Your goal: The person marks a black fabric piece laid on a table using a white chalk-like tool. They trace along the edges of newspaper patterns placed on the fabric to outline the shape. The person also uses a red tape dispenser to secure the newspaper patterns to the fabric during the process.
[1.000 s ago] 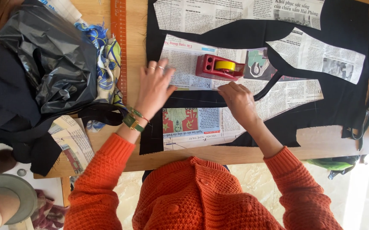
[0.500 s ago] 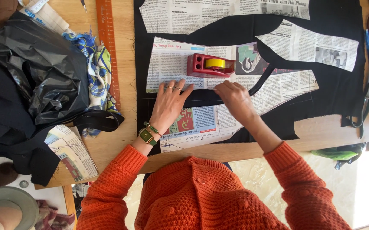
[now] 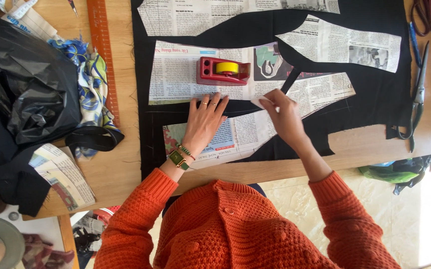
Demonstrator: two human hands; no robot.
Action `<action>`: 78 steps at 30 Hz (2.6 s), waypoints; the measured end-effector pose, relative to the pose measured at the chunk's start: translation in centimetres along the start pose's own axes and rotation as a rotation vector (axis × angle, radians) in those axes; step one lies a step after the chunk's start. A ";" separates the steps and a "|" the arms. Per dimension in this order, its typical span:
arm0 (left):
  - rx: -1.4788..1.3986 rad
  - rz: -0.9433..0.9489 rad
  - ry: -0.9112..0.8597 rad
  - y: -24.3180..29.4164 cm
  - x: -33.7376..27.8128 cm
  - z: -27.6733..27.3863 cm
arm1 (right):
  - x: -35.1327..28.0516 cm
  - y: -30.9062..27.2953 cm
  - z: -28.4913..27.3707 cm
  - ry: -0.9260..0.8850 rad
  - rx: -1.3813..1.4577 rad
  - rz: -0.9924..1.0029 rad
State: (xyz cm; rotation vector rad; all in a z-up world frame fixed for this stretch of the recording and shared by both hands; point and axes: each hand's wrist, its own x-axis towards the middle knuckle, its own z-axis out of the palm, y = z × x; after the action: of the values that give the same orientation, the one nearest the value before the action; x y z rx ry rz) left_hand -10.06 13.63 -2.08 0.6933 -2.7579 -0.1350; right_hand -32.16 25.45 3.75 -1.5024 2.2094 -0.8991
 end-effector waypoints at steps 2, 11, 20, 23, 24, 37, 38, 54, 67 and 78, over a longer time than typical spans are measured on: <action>0.000 -0.021 -0.013 1.2 0.6 0.0 | 0.5 0.5 1.5 -0.008 0.004 -0.054; 0.042 -0.115 -0.073 3.1 1.3 -0.3 | 2.5 3.4 4.6 -0.018 -0.158 -0.385; 0.053 -0.176 -0.174 3.8 1.7 -0.8 | 2.8 6.5 1.9 -0.017 -0.428 -0.592; 0.068 -0.176 -0.172 4.1 1.7 -1.0 | 2.0 7.5 -2.4 -0.056 -0.484 -0.555; 0.086 -0.170 -0.155 4.2 1.8 -1.1 | 1.7 7.4 -4.1 -0.073 -0.461 -0.499; 0.081 0.226 0.108 6.0 13.4 -2.8 | 0.8 6.2 -7.2 -0.247 0.105 0.058; 0.124 0.245 -0.006 6.2 14.5 -2.2 | 0.8 7.0 -6.6 -0.223 0.093 0.016; 0.194 0.266 -0.283 6.6 19.8 6.6 | 2.6 7.5 0.0 -0.140 -0.252 -0.464; 0.206 0.273 -0.329 6.6 20.0 5.3 | 4.2 9.4 -4.2 -0.161 -0.600 -0.767; 0.013 0.186 -0.358 6.4 20.1 6.4 | 4.8 9.1 -4.3 -0.170 -0.375 -0.840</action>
State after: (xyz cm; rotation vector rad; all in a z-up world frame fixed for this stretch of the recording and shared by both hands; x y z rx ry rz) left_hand -31.81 9.83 -1.94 0.4475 -3.1494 -0.2203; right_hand -43.06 24.65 1.45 -2.6577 1.6543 -0.5170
